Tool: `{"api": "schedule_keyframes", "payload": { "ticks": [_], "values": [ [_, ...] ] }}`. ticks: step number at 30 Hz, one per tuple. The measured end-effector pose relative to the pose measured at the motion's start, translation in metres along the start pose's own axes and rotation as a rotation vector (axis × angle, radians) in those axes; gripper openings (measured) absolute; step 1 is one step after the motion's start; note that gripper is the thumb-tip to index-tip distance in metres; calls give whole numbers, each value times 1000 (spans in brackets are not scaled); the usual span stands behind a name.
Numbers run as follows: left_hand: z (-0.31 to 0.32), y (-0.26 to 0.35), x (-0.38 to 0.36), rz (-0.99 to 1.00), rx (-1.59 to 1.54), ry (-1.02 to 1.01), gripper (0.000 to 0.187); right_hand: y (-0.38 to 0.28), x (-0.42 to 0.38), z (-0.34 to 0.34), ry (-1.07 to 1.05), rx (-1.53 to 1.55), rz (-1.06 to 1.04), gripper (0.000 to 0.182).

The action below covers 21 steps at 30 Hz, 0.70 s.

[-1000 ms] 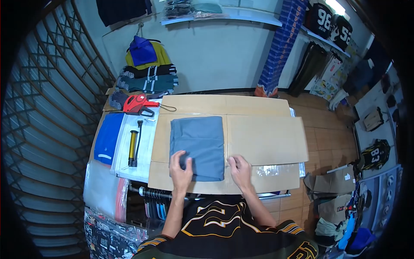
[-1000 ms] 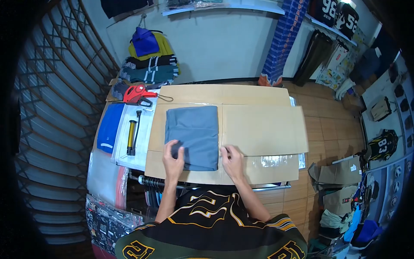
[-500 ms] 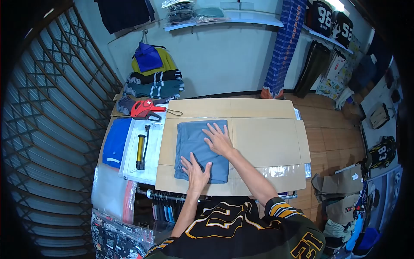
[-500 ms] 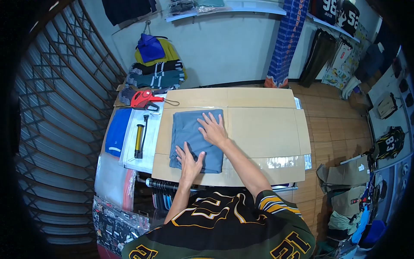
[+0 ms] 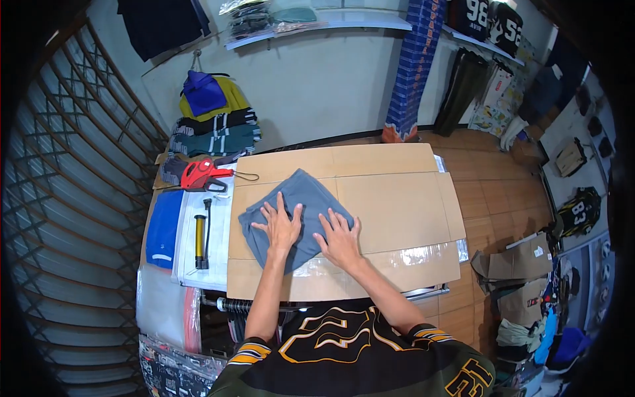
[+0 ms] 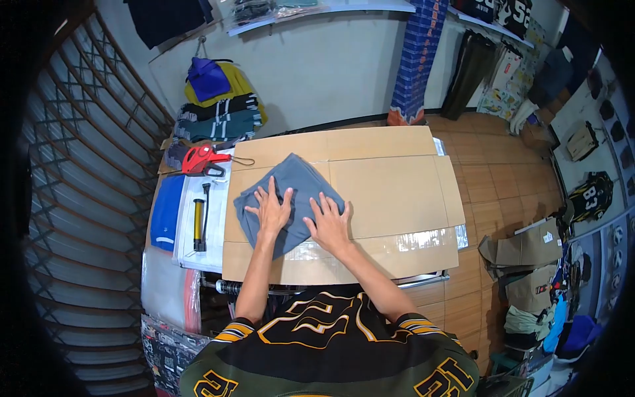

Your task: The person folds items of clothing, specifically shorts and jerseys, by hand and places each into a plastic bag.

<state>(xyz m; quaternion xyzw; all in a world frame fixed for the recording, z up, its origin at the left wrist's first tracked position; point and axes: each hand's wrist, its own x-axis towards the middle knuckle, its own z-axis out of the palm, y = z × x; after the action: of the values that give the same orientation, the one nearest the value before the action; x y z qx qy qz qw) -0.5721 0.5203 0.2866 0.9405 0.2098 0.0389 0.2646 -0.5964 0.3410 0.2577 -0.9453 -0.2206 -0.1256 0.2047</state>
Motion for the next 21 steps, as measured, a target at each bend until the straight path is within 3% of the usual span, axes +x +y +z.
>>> {"api": "schedule_keyframes", "payload": {
  "ticks": [4, 6, 9, 15, 21],
  "values": [
    [23, 2, 16, 166, 77, -11, 81, -1, -21, -14, -4, 61, 32, 57],
    [31, 1, 20, 340, 89, 45, 81, 5, -29, -26, -7, 313, 70, 53],
    [31, 0, 24, 354, 104, -18, 82, 24, -43, -47, 76, 525, 196, 47],
    [34, 0, 23, 373, 110, -15, 82, 75, -83, -66, 335, 526, 490, 37],
    [36, 4, 18, 436, 106, -38, 82, 83, -91, -84, 406, 536, 598, 36]
  ]
}}
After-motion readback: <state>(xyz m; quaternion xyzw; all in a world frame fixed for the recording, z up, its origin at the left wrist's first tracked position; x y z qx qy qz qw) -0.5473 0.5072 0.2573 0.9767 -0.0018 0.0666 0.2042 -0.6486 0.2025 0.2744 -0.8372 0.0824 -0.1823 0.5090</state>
